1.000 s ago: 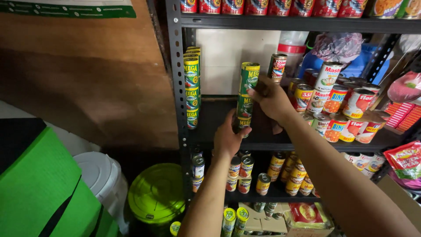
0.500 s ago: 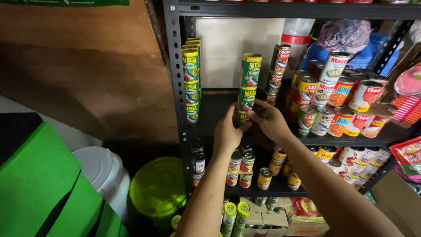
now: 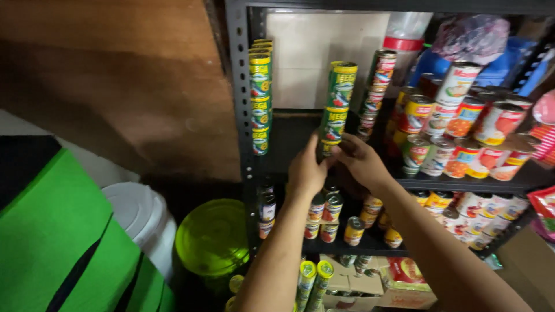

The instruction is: Organizing canned goods by wiping them with a cloth and placing them onto a storage shelf.

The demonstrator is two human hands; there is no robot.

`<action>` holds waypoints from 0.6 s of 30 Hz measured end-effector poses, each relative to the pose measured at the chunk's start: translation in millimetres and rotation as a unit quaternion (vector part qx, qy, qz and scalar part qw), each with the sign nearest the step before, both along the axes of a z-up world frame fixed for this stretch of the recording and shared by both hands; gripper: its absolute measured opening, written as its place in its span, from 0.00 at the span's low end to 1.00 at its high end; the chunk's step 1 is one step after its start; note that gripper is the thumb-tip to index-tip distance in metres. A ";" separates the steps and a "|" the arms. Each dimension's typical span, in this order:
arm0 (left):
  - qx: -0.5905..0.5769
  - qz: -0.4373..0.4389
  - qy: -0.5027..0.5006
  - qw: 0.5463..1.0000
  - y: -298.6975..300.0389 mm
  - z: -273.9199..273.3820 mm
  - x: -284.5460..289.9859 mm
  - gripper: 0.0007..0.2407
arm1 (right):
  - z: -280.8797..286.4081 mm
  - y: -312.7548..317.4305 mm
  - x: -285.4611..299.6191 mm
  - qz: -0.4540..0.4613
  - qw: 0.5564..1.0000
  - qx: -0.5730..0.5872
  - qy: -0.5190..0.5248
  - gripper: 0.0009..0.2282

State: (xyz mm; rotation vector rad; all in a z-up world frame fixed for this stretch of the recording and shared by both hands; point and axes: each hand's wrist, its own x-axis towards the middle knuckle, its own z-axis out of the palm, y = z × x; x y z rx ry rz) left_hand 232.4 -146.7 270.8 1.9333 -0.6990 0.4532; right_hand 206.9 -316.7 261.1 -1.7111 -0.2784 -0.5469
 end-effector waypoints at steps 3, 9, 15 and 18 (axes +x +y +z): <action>0.014 -0.005 0.039 0.999 7.1 6.6 -15.1 0.35 | -1.8 0.7 0.2 -0.050 0.998 -0.025 0.031 0.22; -0.151 0.008 -0.164 0.975 38.0 -27.6 -40.9 0.24 | -4.8 5.6 4.1 -0.047 0.995 -0.087 -0.029 0.21; -0.198 0.185 -0.193 0.943 102.7 -30.5 -45.2 0.20 | 8.6 39.2 0.6 -0.036 0.996 -0.086 0.015 0.21; -0.229 0.206 -0.185 0.933 122.6 -26.5 -15.9 0.30 | 10.9 57.1 3.9 -0.048 0.992 -0.118 -0.011 0.22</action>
